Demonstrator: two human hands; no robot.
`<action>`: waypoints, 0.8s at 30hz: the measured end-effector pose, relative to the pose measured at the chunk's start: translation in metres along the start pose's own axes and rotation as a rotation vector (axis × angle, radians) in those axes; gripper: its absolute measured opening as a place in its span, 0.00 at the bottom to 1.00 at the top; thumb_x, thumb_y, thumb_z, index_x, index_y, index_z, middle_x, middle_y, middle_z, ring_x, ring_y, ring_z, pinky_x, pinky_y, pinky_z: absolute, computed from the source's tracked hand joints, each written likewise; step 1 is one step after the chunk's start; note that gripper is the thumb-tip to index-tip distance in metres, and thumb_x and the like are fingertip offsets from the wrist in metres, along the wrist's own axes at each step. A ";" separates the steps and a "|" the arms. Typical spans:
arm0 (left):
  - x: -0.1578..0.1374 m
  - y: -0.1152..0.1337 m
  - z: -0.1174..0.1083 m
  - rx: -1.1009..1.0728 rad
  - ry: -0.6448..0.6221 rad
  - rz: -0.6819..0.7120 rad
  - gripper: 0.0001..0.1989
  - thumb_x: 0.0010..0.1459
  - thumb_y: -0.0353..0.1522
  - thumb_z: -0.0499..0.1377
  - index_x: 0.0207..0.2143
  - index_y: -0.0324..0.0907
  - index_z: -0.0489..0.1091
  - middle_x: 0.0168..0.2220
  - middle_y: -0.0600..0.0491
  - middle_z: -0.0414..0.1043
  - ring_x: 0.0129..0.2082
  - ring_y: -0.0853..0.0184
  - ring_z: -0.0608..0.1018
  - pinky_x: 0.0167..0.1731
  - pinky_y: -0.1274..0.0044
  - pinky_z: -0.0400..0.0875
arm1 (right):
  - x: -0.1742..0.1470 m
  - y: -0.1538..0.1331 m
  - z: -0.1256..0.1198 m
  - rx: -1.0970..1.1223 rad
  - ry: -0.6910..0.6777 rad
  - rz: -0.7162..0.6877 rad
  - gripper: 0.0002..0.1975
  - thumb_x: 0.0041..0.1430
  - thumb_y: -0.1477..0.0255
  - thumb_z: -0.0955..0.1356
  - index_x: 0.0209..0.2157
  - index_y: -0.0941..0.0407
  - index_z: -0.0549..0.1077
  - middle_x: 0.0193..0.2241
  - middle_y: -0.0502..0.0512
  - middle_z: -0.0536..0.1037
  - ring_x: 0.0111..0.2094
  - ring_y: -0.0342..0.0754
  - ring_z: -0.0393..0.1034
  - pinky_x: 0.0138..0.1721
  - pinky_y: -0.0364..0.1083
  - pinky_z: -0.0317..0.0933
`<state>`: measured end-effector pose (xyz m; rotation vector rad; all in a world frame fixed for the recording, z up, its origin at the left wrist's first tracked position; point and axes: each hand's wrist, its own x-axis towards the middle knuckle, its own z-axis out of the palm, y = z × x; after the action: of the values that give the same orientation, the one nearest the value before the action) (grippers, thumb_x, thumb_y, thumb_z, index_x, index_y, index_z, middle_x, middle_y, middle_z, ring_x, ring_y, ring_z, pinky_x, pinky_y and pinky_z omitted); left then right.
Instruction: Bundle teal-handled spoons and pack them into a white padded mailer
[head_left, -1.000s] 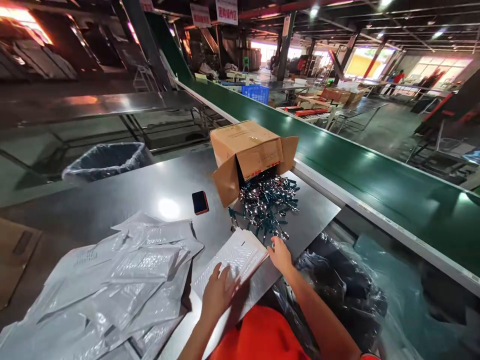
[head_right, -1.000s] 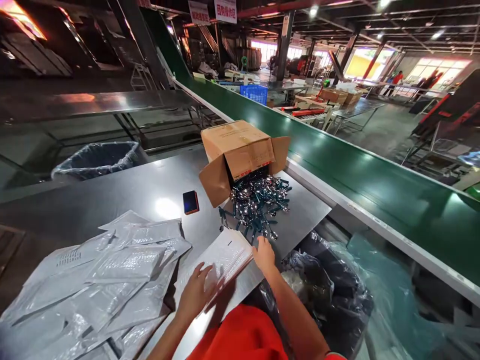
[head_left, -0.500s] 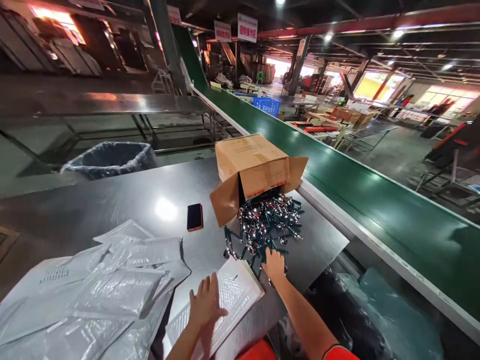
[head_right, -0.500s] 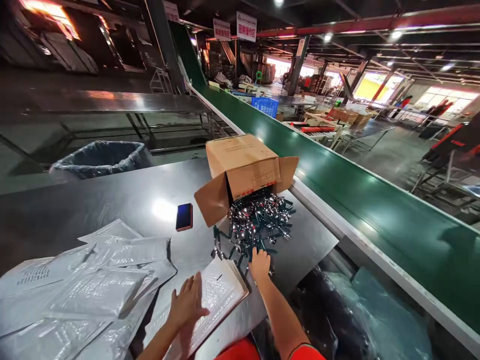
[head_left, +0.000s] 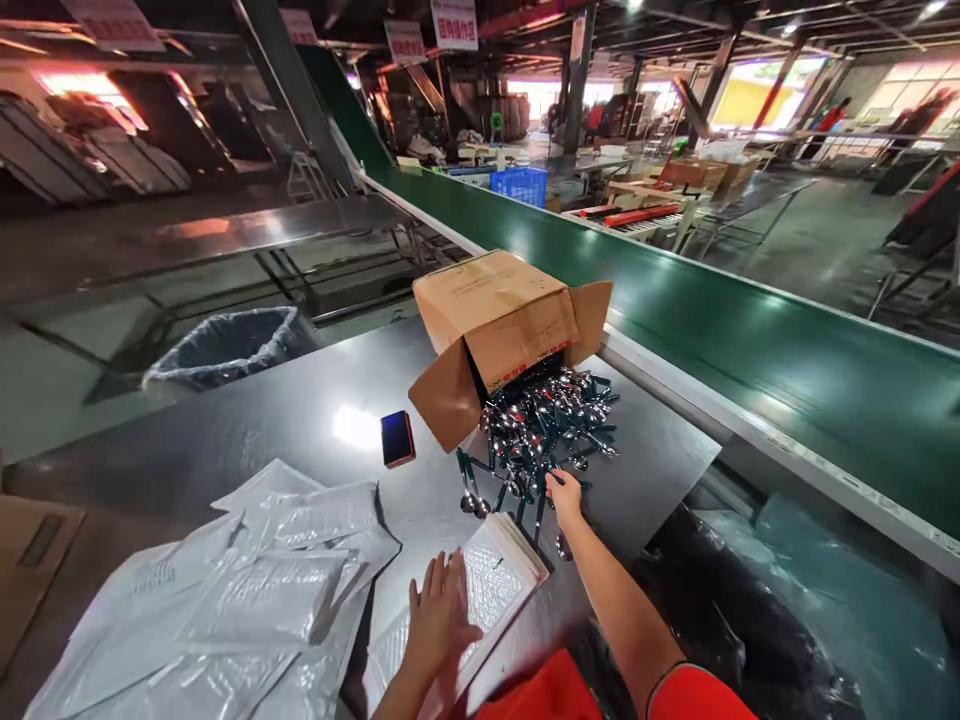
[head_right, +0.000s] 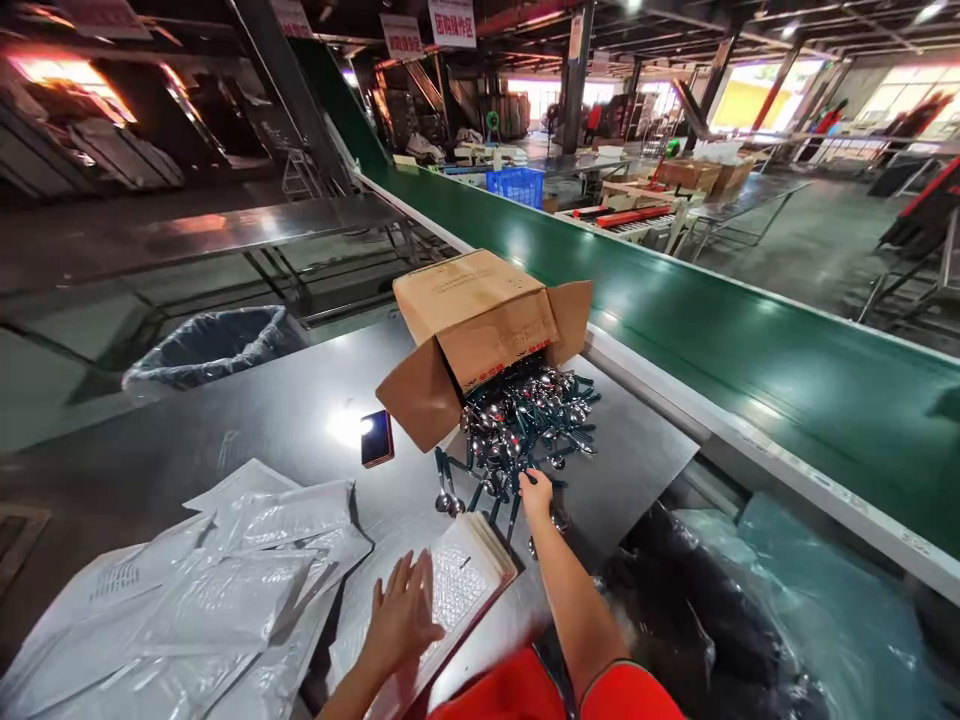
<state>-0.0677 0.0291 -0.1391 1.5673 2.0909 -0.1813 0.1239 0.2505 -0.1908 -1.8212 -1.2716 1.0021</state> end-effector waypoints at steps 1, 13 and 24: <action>-0.004 -0.001 0.000 -0.017 0.033 0.012 0.51 0.49 0.34 0.66 0.70 0.35 0.46 0.73 0.36 0.43 0.73 0.50 0.48 0.68 0.53 0.42 | 0.001 -0.004 0.001 0.052 0.020 0.012 0.09 0.67 0.67 0.68 0.41 0.60 0.73 0.30 0.49 0.76 0.26 0.41 0.71 0.29 0.43 0.70; -0.028 -0.048 0.057 -0.620 0.598 0.162 0.25 0.63 0.43 0.50 0.52 0.36 0.74 0.57 0.35 0.73 0.57 0.51 0.76 0.55 0.59 0.74 | 0.049 -0.060 -0.095 0.362 0.222 -0.098 0.22 0.61 0.49 0.65 0.36 0.56 0.69 0.26 0.45 0.72 0.20 0.39 0.62 0.23 0.42 0.60; -0.060 -0.079 0.064 -0.523 0.590 0.338 0.17 0.64 0.38 0.54 0.47 0.42 0.77 0.45 0.47 0.83 0.44 0.62 0.84 0.45 0.77 0.79 | 0.065 -0.062 -0.040 -0.356 0.003 -0.070 0.15 0.68 0.60 0.66 0.42 0.58 0.74 0.38 0.54 0.78 0.38 0.48 0.74 0.45 0.52 0.69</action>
<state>-0.1086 -0.0734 -0.1805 1.7193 1.9791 0.9718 0.1473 0.3260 -0.1320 -2.0213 -1.5805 0.7702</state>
